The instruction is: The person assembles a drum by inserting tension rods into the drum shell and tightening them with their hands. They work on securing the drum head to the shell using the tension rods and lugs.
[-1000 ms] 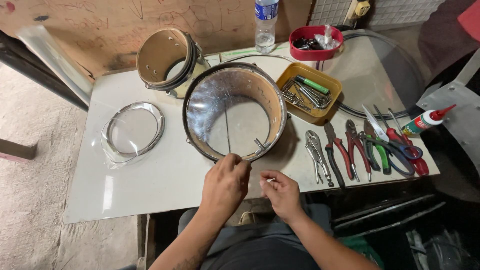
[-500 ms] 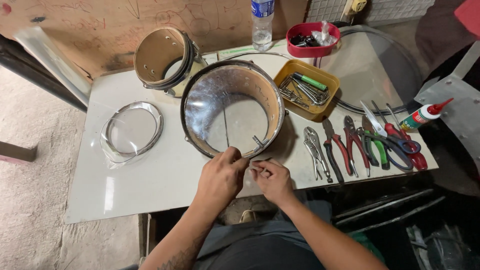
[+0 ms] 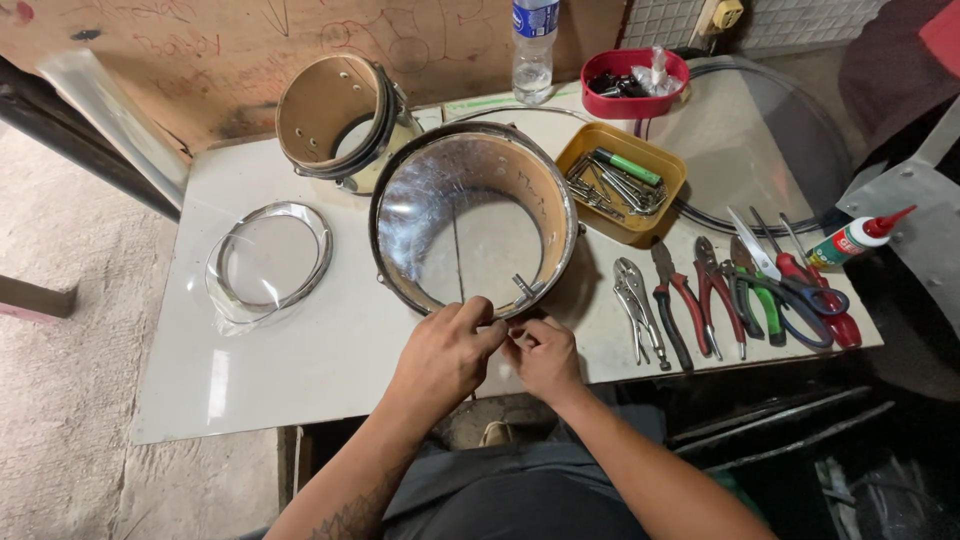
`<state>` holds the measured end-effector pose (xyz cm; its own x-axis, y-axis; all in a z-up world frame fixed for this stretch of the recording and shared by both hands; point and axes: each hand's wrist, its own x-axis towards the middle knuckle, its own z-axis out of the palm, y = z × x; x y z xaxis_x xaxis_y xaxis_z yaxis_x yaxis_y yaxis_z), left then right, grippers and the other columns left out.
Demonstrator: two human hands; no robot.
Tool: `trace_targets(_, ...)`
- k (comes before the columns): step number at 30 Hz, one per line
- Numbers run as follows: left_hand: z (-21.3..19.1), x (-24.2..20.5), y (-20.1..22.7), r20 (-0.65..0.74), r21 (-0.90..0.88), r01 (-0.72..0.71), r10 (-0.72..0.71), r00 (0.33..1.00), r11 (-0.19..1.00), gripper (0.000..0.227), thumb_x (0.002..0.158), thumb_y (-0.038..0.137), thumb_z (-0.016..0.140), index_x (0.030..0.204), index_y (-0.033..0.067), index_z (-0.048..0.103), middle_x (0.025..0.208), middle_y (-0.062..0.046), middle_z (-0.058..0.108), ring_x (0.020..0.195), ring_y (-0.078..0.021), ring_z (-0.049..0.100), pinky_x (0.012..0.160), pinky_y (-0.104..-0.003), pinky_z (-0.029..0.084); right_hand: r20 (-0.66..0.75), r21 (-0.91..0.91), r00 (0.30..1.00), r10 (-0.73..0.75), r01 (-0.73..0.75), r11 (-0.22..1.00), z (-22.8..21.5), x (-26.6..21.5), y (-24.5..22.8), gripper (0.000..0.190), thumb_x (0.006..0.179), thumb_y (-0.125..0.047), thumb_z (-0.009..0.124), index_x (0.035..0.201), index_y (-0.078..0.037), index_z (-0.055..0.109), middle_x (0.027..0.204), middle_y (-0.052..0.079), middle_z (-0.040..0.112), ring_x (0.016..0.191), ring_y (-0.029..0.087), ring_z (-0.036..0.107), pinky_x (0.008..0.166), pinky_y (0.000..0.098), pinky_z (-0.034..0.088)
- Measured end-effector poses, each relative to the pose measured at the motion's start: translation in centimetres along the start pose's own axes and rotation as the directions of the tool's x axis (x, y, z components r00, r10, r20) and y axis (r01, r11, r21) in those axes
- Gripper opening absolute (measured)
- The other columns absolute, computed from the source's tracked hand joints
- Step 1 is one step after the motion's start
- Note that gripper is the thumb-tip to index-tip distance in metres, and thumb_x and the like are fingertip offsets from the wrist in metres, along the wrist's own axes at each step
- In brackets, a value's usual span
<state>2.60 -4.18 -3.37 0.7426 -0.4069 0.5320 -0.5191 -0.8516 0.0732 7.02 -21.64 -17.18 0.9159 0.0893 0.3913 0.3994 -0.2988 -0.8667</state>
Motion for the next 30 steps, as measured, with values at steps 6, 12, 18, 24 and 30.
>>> trace_targets(6,-0.1,0.0,-0.5,0.001,-0.029,-0.019,0.02,1.0,0.999,0.017,0.099,0.018,0.053,0.094,0.0186,0.069,0.093,-0.004,0.055,0.066,-0.0263,0.061,0.054,-0.037,0.051,-0.03,-0.082,0.997,-0.073,0.071,0.994,-0.1,0.6,-2.1,0.015,0.075,-0.019,0.088,0.074,-0.009,0.076,0.058,0.011,0.058,0.053,0.029,0.064,0.053,0.0316,0.053)
trace_targets(12,-0.2,0.1,-0.6,-0.003,-0.032,-0.031,0.031,1.0,0.999,0.018,0.1,0.02,0.052,0.095,0.02,0.069,0.094,-0.003,0.055,0.065,-0.0252,0.06,0.053,-0.036,0.051,0.003,-0.055,0.995,-0.098,0.098,0.994,-0.8,1.1,-3.4,0.017,0.073,-0.019,0.088,0.077,-0.008,0.075,0.062,0.015,0.057,0.059,0.038,0.065,0.056,0.0391,0.055)
trace_targets(18,0.2,-0.2,-1.0,-0.025,-0.047,-0.062,0.061,0.998,0.997,0.017,0.099,0.019,0.052,0.097,0.0192,0.069,0.097,-0.004,0.056,0.066,-0.0252,0.059,0.053,-0.037,0.051,0.007,-0.093,0.991,-0.137,0.137,0.986,-0.9,1.3,-3.8,0.017,0.072,-0.017,0.088,0.078,-0.007,0.075,0.06,0.014,0.057,0.057,0.037,0.065,0.055,0.0387,0.054)
trace_targets(24,-0.4,-0.1,-1.0,-0.042,-0.064,-0.079,0.077,0.996,0.995,0.015,0.097,0.019,0.055,0.097,0.0188,0.07,0.099,-0.005,0.057,0.068,-0.025,0.06,0.054,-0.036,0.051,-0.038,-0.107,0.983,-0.18,0.175,0.979,-0.3,1.0,-2.7,0.018,0.073,-0.015,0.089,0.077,-0.008,0.074,0.053,0.008,0.052,0.047,0.027,0.062,0.049,0.0329,0.054)
trace_targets(30,-1.5,0.0,-1.1,-0.034,-0.101,-0.079,0.076,0.997,0.992,0.014,0.092,0.02,0.06,0.1,0.0187,0.072,0.103,-0.007,0.06,0.069,-0.026,0.058,0.058,-0.037,0.05,-0.085,-0.042,0.985,-0.152,0.149,0.988,-0.2,0.3,-0.9,0.02,0.071,-0.012,0.09,0.086,-0.011,0.077,0.058,0.002,0.05,0.049,0.015,0.063,0.052,0.0262,0.055)
